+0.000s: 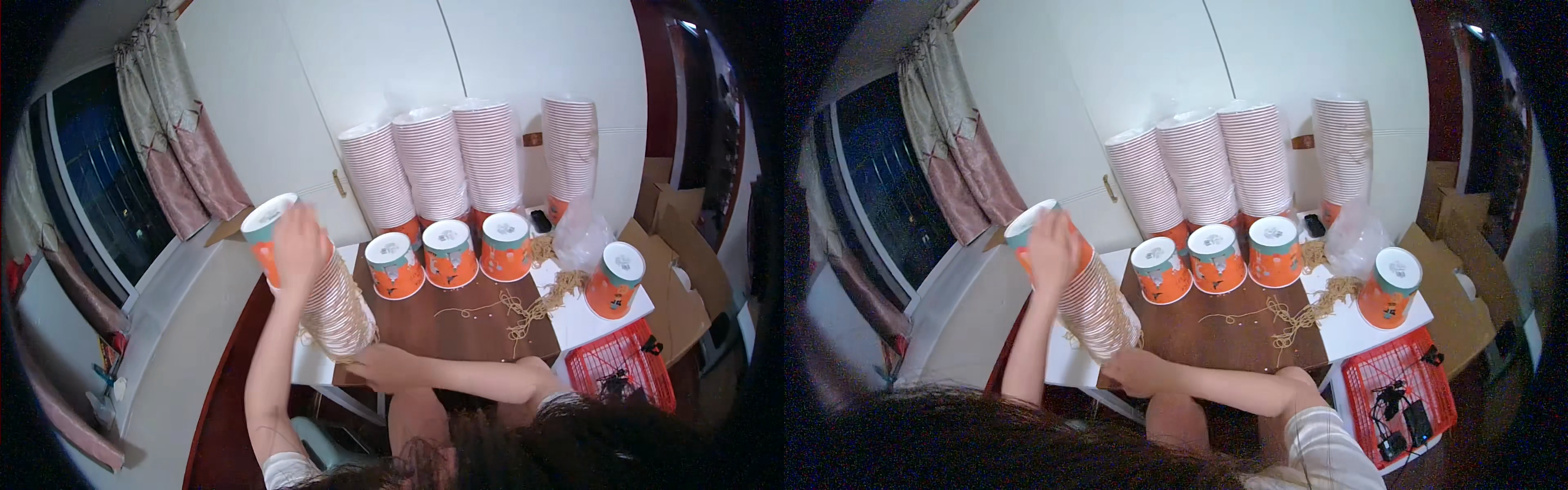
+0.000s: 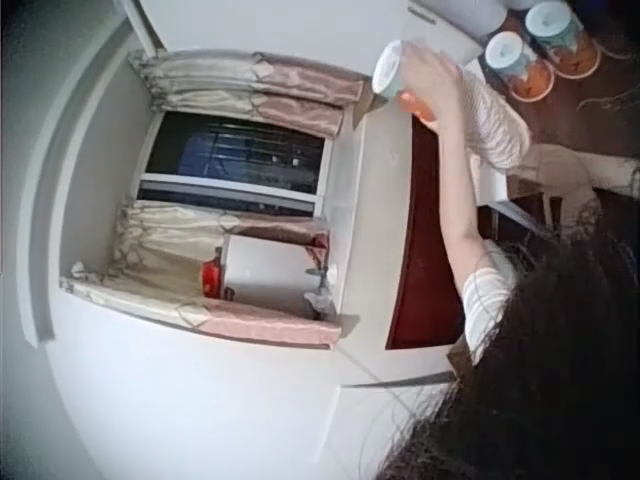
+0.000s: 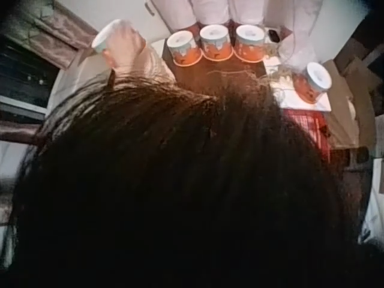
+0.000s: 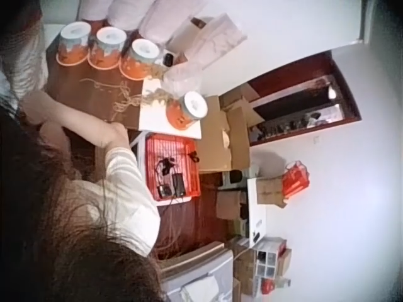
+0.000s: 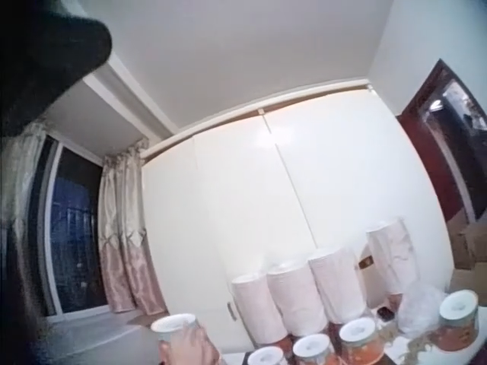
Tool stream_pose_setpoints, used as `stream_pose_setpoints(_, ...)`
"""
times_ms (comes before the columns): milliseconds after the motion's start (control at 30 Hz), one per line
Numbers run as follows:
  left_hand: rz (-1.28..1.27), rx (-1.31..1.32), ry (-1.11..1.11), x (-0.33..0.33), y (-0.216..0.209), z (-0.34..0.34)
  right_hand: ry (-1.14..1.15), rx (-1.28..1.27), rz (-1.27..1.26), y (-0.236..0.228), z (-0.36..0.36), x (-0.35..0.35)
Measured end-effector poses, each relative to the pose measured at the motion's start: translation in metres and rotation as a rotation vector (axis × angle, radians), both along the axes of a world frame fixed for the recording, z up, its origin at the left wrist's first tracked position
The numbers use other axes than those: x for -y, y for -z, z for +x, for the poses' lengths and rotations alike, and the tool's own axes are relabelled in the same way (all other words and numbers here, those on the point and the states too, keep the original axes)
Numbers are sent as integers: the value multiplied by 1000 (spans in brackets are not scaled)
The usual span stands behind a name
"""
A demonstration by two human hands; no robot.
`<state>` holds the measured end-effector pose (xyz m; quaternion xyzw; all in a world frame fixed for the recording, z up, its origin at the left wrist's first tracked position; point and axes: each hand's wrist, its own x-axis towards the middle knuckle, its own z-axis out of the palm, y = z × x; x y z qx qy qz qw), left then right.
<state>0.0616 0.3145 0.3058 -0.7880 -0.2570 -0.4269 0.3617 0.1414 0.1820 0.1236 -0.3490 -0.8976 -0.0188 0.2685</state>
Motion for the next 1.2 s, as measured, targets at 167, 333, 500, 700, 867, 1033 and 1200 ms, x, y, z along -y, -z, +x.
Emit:
stream_pose_setpoints(167,-548,-277,105,-33,105,88,-70,106,-53,48,25,24)
stream_pose_setpoints(333,-511,-229,-96,-80,186,109,64,242,-148,42,36,25)
stream_pose_setpoints(500,-364,-306,-105,-69,191,106,65,227,-306,38,58,21)
stream_pose_setpoints(700,-722,-53,105,14,120,66,193,-94,-358,-12,116,40)
stream_pose_setpoints(867,-1149,354,459,79,117,3,172,-1129,-441,-58,178,87)
stream_pose_setpoints(1033,-1951,983,935,138,168,-31,256,-1188,-240,-36,176,110)
stream_pose_setpoints(1200,-2085,858,1142,166,219,-54,364,-1053,-446,-26,150,135)
